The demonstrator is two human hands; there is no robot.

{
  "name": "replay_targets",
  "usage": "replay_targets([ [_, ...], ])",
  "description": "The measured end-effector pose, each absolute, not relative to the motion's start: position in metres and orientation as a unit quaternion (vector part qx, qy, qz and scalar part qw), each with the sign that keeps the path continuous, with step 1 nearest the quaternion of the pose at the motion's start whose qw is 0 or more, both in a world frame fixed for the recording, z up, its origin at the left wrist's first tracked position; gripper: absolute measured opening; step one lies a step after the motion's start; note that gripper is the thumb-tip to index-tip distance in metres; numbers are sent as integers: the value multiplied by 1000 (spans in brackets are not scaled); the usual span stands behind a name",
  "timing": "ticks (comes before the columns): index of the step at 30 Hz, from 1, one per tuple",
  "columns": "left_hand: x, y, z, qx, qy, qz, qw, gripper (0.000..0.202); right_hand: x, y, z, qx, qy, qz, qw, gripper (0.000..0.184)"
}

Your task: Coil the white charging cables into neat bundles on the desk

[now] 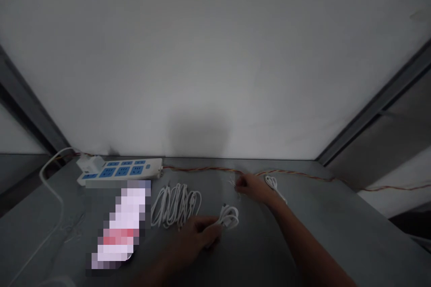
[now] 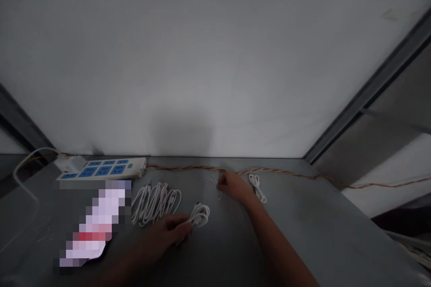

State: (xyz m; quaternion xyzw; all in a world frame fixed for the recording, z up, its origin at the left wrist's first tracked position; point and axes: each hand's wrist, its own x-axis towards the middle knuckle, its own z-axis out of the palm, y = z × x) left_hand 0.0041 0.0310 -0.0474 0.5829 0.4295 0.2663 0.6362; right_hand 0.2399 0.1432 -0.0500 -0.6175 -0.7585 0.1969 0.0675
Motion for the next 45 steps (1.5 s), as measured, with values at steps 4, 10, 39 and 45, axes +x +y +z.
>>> replay_targets([
  [4,3,31,-51,581,437,266,633,38,243,141,-60,-620,-749,202,113,9],
  [10,3,33,-55,582,435,260,636,40,249,140,-66,-628,-736,189,166,27],
  [39,1,33,-59,613,461,266,584,37,223,129,-43,-676,-728,116,1,16],
  [45,0,33,-58,605,467,270,585,34,241,136,-48,-680,-717,141,69,17],
])
